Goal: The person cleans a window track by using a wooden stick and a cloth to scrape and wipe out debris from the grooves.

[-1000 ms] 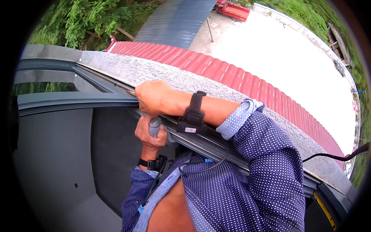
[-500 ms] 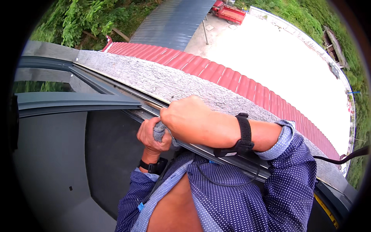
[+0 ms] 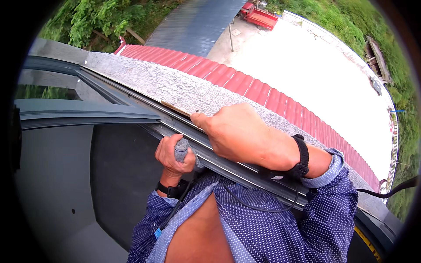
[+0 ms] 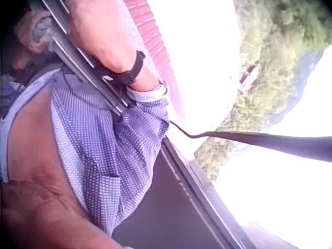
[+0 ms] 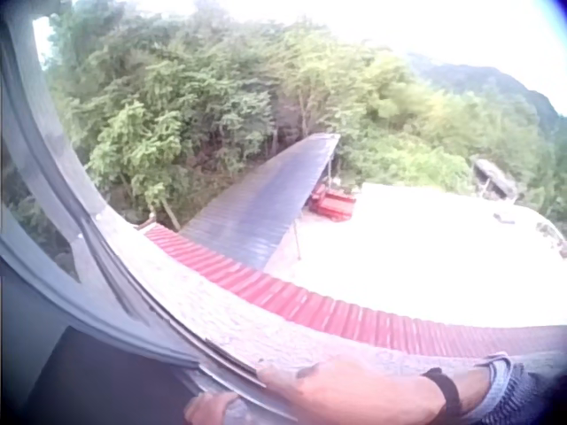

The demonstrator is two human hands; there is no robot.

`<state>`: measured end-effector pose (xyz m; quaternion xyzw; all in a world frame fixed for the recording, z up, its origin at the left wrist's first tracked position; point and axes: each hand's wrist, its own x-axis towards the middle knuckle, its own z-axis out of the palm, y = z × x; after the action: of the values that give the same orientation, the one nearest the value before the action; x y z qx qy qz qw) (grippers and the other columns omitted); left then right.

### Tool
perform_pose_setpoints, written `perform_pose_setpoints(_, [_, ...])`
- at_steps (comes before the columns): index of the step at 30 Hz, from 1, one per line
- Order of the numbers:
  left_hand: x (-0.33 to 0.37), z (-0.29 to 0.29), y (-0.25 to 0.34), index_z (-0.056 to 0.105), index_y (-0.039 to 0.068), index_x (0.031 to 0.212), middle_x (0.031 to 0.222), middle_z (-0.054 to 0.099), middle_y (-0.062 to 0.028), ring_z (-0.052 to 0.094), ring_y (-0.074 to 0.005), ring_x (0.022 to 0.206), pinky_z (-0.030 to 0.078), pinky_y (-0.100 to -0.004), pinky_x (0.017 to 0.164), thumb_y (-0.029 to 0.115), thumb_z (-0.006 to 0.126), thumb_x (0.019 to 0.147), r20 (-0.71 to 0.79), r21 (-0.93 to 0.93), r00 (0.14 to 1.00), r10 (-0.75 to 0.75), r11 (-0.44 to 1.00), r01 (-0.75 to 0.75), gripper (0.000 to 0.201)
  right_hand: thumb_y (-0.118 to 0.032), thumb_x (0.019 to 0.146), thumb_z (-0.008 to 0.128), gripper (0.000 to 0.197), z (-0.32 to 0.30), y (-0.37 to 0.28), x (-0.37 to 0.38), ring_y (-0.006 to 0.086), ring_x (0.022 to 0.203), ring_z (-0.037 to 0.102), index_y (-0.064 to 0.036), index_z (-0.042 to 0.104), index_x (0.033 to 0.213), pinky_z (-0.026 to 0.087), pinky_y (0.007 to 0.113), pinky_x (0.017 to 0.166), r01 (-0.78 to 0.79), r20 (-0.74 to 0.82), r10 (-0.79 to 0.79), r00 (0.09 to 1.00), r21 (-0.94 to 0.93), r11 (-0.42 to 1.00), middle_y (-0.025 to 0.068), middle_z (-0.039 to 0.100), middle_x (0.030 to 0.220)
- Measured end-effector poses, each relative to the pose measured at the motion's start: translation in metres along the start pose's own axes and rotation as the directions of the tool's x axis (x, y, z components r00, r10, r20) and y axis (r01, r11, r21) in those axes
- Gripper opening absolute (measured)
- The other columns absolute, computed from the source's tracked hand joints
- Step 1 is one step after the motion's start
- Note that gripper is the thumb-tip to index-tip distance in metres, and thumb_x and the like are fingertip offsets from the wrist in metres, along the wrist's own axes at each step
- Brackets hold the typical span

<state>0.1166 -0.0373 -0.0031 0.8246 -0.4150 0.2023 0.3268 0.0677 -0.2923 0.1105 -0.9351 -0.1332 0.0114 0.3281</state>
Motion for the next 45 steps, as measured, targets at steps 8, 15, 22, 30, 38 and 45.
perform_pose_setpoints(8, [-0.003, 0.003, -0.003, 0.062, -0.004, 0.115, 0.086, 0.064, -0.0148, 0.059, -0.0336, 0.063, 0.051, -0.0430, 0.059, 0.016, 0.067, 0.076, -0.009, 0.003, 1.000, 0.007, 1.000, -0.007, 0.044, -0.013, 0.086, 0.067, 0.029, 0.006, -0.010, -0.024, 0.0335, 0.059, 0.072, 0.0017, 0.066, 0.111, 0.054, 0.046, 0.050, 0.047, 0.081, -0.031, 0.996, -0.203, 0.978, 0.0141, 0.069, 0.066])
perform_pose_setpoints(15, [-0.008, 0.009, -0.005, 0.068, 0.002, 0.106, 0.075, 0.056, -0.0112, 0.056, -0.0323, 0.060, 0.047, -0.0428, 0.054, 0.023, 0.072, 0.075, -0.075, 0.008, 0.997, -0.036, 0.999, 0.036, 0.038, -0.015, 0.087, 0.068, 0.041, 0.032, -0.016, 0.019, 0.0349, 0.066, 0.075, 0.0053, 0.067, 0.122, 0.057, 0.046, 0.054, 0.029, 0.203, 0.013, 0.979, -0.206, 0.978, 0.0174, 0.072, 0.074])
perform_pose_setpoints(22, [-0.006, 0.009, -0.001, 0.070, 0.002, 0.101, 0.075, 0.056, -0.0124, 0.057, -0.0338, 0.062, 0.047, -0.0438, 0.056, 0.025, 0.072, 0.076, -0.076, -0.013, 0.996, -0.046, 0.999, 0.045, 0.034, -0.013, 0.081, 0.071, 0.035, 0.036, -0.016, 0.087, 0.0402, 0.075, 0.075, 0.0058, 0.067, 0.110, 0.058, 0.049, 0.064, 0.105, 0.255, -0.059, 0.965, -0.172, 0.980, 0.0221, 0.071, 0.073])
perform_pose_setpoints(30, [-0.008, 0.008, -0.003, 0.070, 0.002, 0.104, 0.077, 0.058, -0.0129, 0.059, -0.0353, 0.065, 0.049, -0.0456, 0.058, 0.026, 0.072, 0.075, -0.073, 0.017, 0.995, -0.064, 0.998, 0.065, 0.038, -0.013, 0.080, 0.071, 0.029, 0.033, -0.014, 0.039, 0.0410, 0.070, 0.073, 0.0013, 0.067, 0.105, 0.056, 0.052, 0.059, 0.015, 0.155, 0.009, 0.988, -0.156, 0.988, 0.0203, 0.070, 0.072])
perform_pose_setpoints(38, [-0.003, 0.006, 0.002, 0.068, 0.000, 0.102, 0.076, 0.057, -0.0141, 0.058, -0.0361, 0.065, 0.048, -0.0457, 0.057, 0.026, 0.070, 0.076, -0.100, 0.010, 0.995, -0.032, 0.999, 0.033, 0.037, -0.014, 0.078, 0.074, 0.028, 0.067, 0.001, 0.092, 0.0418, 0.071, 0.072, -0.0012, 0.066, 0.102, 0.056, 0.052, 0.061, 0.156, -0.044, -0.161, 0.986, -0.092, 0.983, 0.0198, 0.070, 0.072])
perform_pose_setpoints(45, [-0.005, 0.005, 0.001, 0.065, -0.001, 0.110, 0.084, 0.061, -0.0161, 0.061, -0.0380, 0.069, 0.053, -0.0463, 0.065, 0.018, 0.069, 0.077, -0.082, 0.003, 0.996, -0.029, 1.000, 0.030, 0.038, -0.013, 0.086, 0.070, 0.033, 0.017, -0.014, 0.032, 0.0422, 0.065, 0.070, -0.0061, 0.068, 0.118, 0.054, 0.050, 0.058, 0.031, -0.111, -0.038, 0.993, -0.070, 0.997, 0.0212, 0.068, 0.070])
